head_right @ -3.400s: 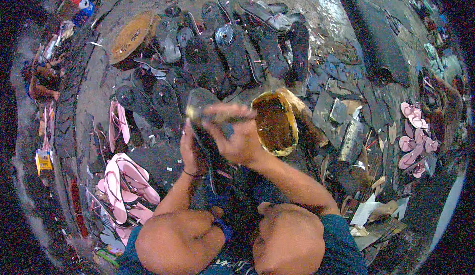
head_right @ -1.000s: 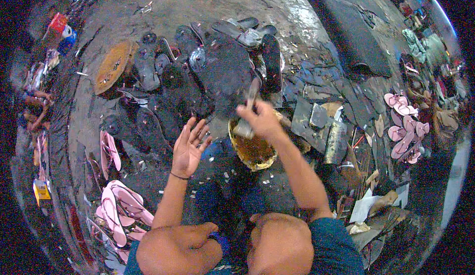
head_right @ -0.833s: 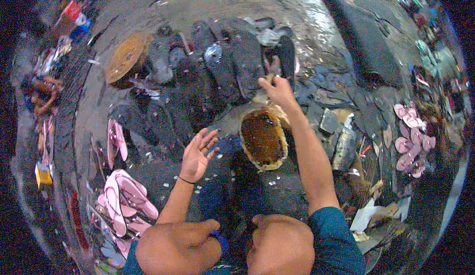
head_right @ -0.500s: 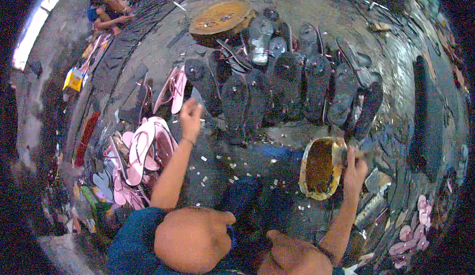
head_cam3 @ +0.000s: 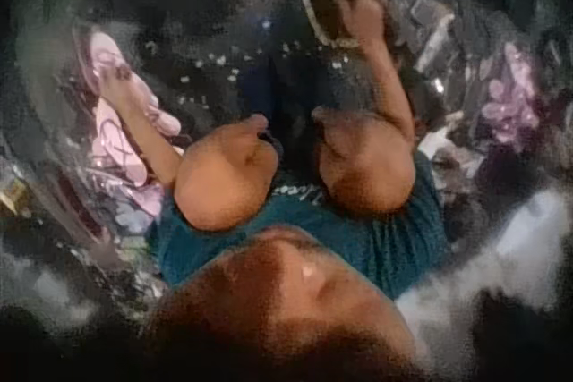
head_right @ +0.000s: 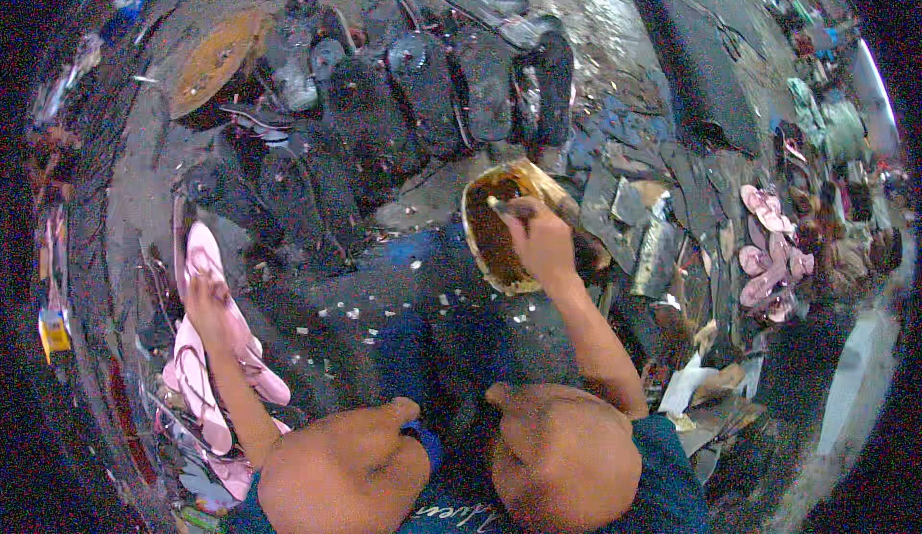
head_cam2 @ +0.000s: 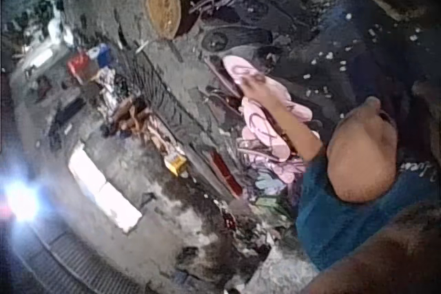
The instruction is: The person sits on the floor and repeatedly applies a brown adhesive to the soles of pink flip-flops using a brush. They pick up each flip-flop, spread the adhesive, and place it back down, continuing the process with multiple units.
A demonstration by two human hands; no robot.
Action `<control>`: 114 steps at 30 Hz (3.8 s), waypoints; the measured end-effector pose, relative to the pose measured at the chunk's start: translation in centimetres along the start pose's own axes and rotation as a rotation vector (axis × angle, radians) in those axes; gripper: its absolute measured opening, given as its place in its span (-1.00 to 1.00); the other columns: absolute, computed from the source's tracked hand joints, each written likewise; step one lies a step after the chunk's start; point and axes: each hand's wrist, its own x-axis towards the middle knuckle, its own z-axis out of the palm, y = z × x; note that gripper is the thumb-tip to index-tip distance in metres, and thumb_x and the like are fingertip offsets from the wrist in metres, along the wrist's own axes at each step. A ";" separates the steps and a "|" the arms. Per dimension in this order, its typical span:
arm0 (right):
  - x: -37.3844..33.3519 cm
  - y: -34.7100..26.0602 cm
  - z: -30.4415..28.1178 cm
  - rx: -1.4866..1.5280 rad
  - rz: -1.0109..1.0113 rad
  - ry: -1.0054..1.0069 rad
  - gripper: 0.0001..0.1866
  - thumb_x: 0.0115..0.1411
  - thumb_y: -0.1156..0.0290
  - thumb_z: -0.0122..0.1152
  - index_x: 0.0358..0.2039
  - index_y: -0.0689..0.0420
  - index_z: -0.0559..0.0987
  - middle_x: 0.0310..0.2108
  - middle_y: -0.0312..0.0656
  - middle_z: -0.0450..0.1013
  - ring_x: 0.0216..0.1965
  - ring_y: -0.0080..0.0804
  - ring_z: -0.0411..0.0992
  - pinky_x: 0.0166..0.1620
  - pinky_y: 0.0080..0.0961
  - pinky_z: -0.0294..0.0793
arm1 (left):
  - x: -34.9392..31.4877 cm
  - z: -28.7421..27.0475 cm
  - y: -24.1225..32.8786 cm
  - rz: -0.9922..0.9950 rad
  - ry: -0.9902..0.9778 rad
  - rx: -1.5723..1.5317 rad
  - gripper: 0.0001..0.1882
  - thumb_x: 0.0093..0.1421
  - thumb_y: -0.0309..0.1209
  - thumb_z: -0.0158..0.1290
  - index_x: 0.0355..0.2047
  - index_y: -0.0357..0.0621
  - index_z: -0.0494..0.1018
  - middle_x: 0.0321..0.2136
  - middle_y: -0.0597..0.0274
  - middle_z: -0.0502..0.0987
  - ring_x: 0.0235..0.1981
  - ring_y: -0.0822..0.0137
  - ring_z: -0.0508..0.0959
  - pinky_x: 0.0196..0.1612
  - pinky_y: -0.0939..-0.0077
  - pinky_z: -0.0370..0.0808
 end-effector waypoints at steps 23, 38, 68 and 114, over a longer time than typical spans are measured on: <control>1.2 -14.4 3.1 0.645 -0.264 -0.152 -0.72 0.12 0.39 0.35 -0.17 0.18 0.54 -0.23 -0.12 0.54 -0.21 -0.29 0.53 -0.11 -0.44 0.46 | -12.1 19.3 0.8 -0.620 -0.362 -0.458 -0.60 0.41 -0.15 -0.20 0.04 -0.15 0.42 -0.11 0.21 0.54 -0.15 0.32 0.56 -0.08 0.42 0.51; -1.2 -15.6 2.4 0.694 -0.374 -0.025 -0.91 0.17 0.45 0.26 -0.41 0.17 0.53 -0.24 -0.10 0.54 -0.23 -0.14 0.53 -0.17 -0.31 0.49 | -13.2 20.2 2.1 -0.343 -0.337 -0.317 -0.57 0.42 -0.11 -0.20 -0.02 -0.20 0.43 -0.19 0.24 0.55 -0.21 0.39 0.55 -0.12 0.46 0.50; 2.6 -13.4 5.8 0.873 -0.008 -0.158 -0.78 0.12 0.41 0.36 -0.24 0.16 0.55 -0.36 -0.24 0.52 -0.33 -0.49 0.48 -0.22 -0.52 0.46 | -8.0 21.5 3.8 -0.338 -0.272 -0.542 -0.18 0.19 0.35 -0.16 0.03 -0.21 0.41 -0.22 0.21 0.58 -0.32 0.31 0.60 -0.24 0.41 0.58; -2.5 -9.2 -0.5 1.002 0.458 -0.151 -0.79 0.21 0.49 0.24 -0.14 0.20 0.51 -0.23 -0.28 0.48 -0.21 -0.57 0.42 -0.09 -0.58 0.43 | 8.0 29.2 0.6 -0.166 -0.263 -0.499 -0.61 0.30 -0.27 0.04 0.05 -0.15 0.26 -0.04 0.13 0.48 -0.09 0.23 0.52 -0.04 0.17 0.52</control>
